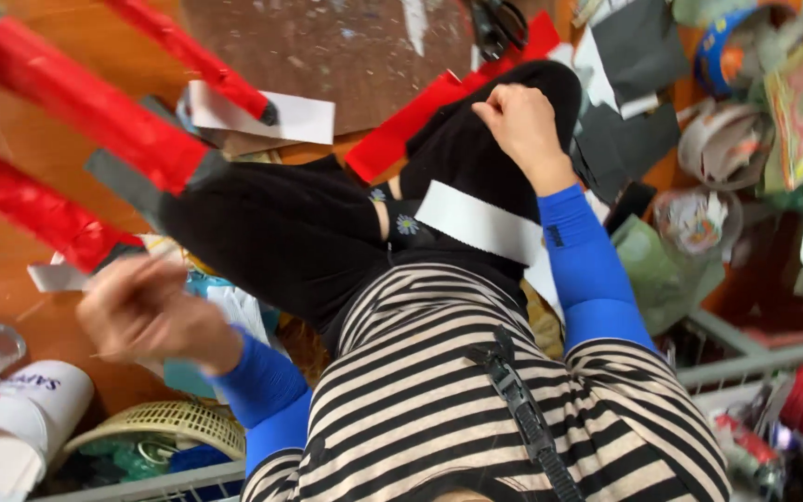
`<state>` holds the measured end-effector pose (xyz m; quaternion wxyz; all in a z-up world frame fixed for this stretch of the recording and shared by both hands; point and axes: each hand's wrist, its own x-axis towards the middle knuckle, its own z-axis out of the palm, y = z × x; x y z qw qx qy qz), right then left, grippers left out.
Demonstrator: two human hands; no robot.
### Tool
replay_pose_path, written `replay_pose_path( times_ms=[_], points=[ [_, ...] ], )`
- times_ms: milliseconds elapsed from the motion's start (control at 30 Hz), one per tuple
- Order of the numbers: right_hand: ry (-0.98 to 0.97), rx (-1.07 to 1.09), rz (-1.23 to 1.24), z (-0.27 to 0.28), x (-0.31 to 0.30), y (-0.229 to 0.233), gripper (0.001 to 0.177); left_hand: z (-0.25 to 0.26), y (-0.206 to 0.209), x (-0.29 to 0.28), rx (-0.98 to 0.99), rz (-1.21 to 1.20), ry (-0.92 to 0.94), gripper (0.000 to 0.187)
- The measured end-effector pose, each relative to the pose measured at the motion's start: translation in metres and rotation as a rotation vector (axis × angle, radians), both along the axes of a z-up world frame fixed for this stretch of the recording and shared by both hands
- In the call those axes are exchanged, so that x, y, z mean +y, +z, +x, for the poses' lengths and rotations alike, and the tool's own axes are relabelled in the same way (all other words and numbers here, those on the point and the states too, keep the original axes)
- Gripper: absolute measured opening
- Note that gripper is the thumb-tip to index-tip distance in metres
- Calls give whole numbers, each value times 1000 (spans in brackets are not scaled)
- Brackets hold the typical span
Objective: Applying red decorative tape to the legs of a giraffe model while sitting on the floor
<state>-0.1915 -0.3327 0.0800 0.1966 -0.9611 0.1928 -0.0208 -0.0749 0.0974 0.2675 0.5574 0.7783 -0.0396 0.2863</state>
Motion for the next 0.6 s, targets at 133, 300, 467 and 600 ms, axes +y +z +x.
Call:
replay_pose_path(
  times_ms=[133, 300, 467, 600],
  points=[
    [282, 569, 25, -56, 14, 19, 52, -1, -36, -59, 322, 151, -555, 29],
    [447, 520, -19, -100, 50, -13, 40, -15, -92, -134, 472, 350, -1228, 48],
    [385, 418, 649, -62, 70, 0, 22, -40, -178, -178, 635, 574, -1587, 87],
    [148, 465, 816, -56, 39, 5, 33, 9, -184, -142, 730, 666, -1408, 76]
  ],
)
